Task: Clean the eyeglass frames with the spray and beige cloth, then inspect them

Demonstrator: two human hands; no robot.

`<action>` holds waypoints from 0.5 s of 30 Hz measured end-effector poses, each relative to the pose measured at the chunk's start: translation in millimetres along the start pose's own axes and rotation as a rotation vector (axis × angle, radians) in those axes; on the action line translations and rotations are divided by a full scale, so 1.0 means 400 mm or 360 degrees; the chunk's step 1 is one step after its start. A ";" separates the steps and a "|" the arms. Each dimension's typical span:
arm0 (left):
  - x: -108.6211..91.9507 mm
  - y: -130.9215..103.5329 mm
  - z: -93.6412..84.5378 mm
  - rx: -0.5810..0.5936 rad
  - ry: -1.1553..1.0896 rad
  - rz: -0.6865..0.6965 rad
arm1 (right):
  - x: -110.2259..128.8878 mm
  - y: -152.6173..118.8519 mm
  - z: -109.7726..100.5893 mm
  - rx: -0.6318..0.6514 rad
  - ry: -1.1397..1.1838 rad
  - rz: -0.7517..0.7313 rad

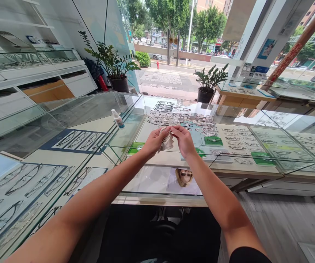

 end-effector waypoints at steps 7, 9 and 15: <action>0.010 0.001 0.016 0.0333 -0.0065 -0.0141 | 0.006 0.002 -0.021 -0.0107 -0.0037 0.0026; 0.013 -0.005 0.025 0.0469 -0.0103 -0.0217 | 0.010 0.005 -0.028 -0.0117 -0.0041 0.0031; 0.000 -0.018 0.031 0.0615 -0.0033 -0.0282 | 0.012 0.010 -0.030 -0.0082 -0.0030 0.0052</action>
Point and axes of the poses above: each hand's wrist, its own y-axis towards the middle knuckle, its own z-axis out of the palm, x = y × z, the point moved 9 cm from there along y, towards the middle knuckle, and after that the axes turned 1 degree about x, right-handed, at the moved point
